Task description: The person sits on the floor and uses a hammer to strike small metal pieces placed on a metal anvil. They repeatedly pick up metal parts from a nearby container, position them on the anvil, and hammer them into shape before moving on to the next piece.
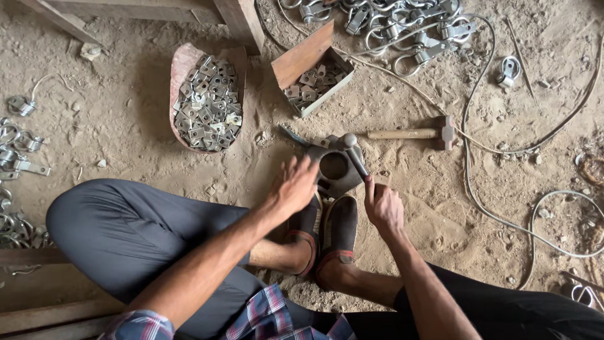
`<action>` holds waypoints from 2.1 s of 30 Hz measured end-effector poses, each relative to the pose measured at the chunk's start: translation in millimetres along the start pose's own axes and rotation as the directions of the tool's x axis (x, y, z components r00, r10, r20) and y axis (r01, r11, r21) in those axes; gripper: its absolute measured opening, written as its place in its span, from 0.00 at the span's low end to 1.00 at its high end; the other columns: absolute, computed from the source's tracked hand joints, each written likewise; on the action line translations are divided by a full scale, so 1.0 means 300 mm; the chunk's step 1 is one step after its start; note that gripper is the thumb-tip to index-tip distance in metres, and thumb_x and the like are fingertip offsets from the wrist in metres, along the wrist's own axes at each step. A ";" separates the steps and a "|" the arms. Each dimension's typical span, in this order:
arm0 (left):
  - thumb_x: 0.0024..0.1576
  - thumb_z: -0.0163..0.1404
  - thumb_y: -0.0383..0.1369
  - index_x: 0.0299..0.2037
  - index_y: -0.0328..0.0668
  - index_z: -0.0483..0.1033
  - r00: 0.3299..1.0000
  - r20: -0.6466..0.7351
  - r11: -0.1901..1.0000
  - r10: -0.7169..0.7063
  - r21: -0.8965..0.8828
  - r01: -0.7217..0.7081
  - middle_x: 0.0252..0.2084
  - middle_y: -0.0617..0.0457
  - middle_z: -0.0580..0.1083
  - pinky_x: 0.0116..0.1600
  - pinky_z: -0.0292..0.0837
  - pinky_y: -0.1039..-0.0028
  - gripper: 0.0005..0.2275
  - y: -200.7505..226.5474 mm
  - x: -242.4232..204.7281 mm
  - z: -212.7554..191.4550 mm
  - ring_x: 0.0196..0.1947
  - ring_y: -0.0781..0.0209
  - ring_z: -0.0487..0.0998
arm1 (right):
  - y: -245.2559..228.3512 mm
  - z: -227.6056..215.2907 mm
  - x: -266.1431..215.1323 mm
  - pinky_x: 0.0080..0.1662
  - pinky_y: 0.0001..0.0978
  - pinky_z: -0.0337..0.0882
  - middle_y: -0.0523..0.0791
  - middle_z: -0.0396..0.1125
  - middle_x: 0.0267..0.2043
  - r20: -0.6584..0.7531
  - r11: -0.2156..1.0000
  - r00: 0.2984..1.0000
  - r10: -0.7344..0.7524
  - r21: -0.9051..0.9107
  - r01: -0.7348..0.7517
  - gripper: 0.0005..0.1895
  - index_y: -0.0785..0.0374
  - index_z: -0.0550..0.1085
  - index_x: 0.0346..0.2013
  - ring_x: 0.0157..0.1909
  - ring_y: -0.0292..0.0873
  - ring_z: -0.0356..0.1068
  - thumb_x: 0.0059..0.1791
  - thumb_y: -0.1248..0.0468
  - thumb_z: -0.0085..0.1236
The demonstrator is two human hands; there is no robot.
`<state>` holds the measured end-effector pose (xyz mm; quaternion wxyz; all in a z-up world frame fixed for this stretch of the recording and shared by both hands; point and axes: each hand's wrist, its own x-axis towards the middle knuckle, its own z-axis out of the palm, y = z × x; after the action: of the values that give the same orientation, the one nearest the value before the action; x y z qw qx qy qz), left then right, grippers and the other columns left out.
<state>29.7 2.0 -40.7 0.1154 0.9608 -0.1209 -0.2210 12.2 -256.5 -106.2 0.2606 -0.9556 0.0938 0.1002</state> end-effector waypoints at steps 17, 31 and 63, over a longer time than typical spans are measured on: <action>0.43 0.61 0.33 0.60 0.37 0.67 0.915 -0.403 0.940 -0.038 -0.324 -0.103 0.54 0.37 0.68 0.49 0.71 0.59 0.31 -0.134 0.480 0.238 0.50 0.47 0.71 | 0.259 0.209 0.031 0.20 0.42 0.64 0.57 0.67 0.31 0.010 0.764 0.805 -0.593 -0.311 0.566 0.28 0.63 0.57 0.71 0.23 0.49 0.63 0.55 0.66 0.46; 0.65 0.46 0.46 0.35 0.38 0.80 0.956 -0.276 0.988 -0.099 -0.139 0.063 0.51 0.48 0.65 0.59 0.61 0.50 0.19 -0.104 0.508 0.226 0.51 0.52 0.63 | 0.048 0.023 0.018 0.29 0.51 0.69 0.59 0.68 0.20 0.259 0.979 0.964 0.066 0.168 -0.113 0.45 0.73 0.79 0.27 0.16 0.49 0.63 0.58 0.36 0.32; 0.49 0.64 0.35 0.34 0.42 0.75 0.832 -0.553 0.981 -0.031 0.142 0.131 0.32 0.50 0.72 0.34 0.69 0.62 0.11 -0.235 0.607 0.294 0.28 0.58 0.71 | 0.082 0.056 0.013 0.25 0.37 0.61 0.60 0.69 0.27 0.342 0.989 0.934 0.103 0.063 -0.133 0.32 0.75 0.78 0.40 0.22 0.47 0.64 0.63 0.49 0.35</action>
<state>161.6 2.1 -209.5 0.0512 0.9944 -0.0606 0.0702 7.9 -269.3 -133.1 0.3067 -0.9050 0.1092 0.2739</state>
